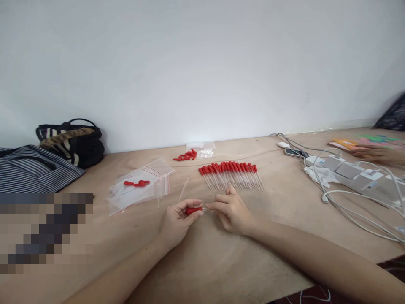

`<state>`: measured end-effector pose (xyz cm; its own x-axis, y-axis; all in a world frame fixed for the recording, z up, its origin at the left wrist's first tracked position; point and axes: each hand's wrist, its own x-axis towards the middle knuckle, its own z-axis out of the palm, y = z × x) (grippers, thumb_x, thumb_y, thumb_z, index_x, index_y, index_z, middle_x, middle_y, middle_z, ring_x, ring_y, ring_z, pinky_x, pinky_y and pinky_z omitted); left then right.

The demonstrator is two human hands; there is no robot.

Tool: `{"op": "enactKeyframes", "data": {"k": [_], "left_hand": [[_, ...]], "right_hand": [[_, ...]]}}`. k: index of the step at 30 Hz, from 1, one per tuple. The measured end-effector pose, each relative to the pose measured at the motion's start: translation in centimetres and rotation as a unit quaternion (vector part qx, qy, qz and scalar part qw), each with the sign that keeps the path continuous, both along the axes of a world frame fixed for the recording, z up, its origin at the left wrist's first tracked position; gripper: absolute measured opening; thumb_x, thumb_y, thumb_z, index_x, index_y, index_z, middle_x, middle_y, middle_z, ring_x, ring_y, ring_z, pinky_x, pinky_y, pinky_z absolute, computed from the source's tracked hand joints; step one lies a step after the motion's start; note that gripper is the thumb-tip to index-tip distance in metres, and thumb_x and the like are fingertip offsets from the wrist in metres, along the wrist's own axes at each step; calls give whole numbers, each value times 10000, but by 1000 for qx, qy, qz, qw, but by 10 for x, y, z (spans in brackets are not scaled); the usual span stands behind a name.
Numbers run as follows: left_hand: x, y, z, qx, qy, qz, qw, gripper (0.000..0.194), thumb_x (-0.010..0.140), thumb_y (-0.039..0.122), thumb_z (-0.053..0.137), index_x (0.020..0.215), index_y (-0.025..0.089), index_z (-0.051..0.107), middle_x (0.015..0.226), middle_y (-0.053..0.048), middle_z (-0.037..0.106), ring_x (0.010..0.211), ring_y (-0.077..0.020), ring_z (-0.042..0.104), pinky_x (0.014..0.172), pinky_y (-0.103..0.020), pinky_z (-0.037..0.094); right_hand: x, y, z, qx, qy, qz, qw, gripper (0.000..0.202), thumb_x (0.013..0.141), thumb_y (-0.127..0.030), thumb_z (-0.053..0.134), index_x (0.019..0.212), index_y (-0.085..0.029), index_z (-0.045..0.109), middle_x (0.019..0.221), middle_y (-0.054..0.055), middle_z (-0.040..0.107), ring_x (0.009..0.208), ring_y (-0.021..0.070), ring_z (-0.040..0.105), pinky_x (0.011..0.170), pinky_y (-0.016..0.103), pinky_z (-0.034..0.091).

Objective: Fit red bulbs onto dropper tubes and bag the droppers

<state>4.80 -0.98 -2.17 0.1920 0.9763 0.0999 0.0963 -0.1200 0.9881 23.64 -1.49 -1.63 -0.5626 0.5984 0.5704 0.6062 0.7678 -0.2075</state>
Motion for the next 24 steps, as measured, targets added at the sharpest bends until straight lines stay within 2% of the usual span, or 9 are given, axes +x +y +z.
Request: {"op": "enactKeyframes", "data": {"k": [7, 17, 22, 24], "left_hand": [[-1, 1, -1, -7, -1, -12, 1000, 284, 578, 239, 712, 834, 141, 638, 780, -51, 704, 741, -198, 655, 724, -325, 530], [0, 1, -1, -9, 11, -18, 1000, 277, 567, 225, 718, 822, 141, 648, 774, -47, 706, 738, -202, 658, 725, -322, 532], [-1, 3, 1, -12, 9, -21, 1000, 275, 571, 219, 711, 824, 140, 637, 768, -44, 704, 743, -201, 656, 736, -326, 529], [-2, 4, 4, -13, 12, -5, 1000, 281, 569, 227, 709, 823, 140, 626, 759, -41, 699, 747, -203, 653, 740, -337, 526]], "right_hand": [[-8, 0, 1, -45, 29, 26, 998, 253, 753, -64, 410, 886, -158, 604, 672, 28, 549, 639, 130, 459, 665, 286, 255], [-11, 2, -2, -64, 27, 27, 997, 194, 767, -74, 429, 847, -163, 582, 692, 26, 572, 647, 130, 497, 662, 273, 275], [-10, 5, 2, -91, 55, 37, 994, 147, 772, -85, 453, 814, -160, 572, 700, 17, 598, 643, 120, 520, 685, 272, 292], [-7, 7, 5, -98, 54, 33, 993, 85, 784, -132, 489, 808, -155, 568, 701, 7, 608, 641, 113, 524, 703, 277, 289]]}}
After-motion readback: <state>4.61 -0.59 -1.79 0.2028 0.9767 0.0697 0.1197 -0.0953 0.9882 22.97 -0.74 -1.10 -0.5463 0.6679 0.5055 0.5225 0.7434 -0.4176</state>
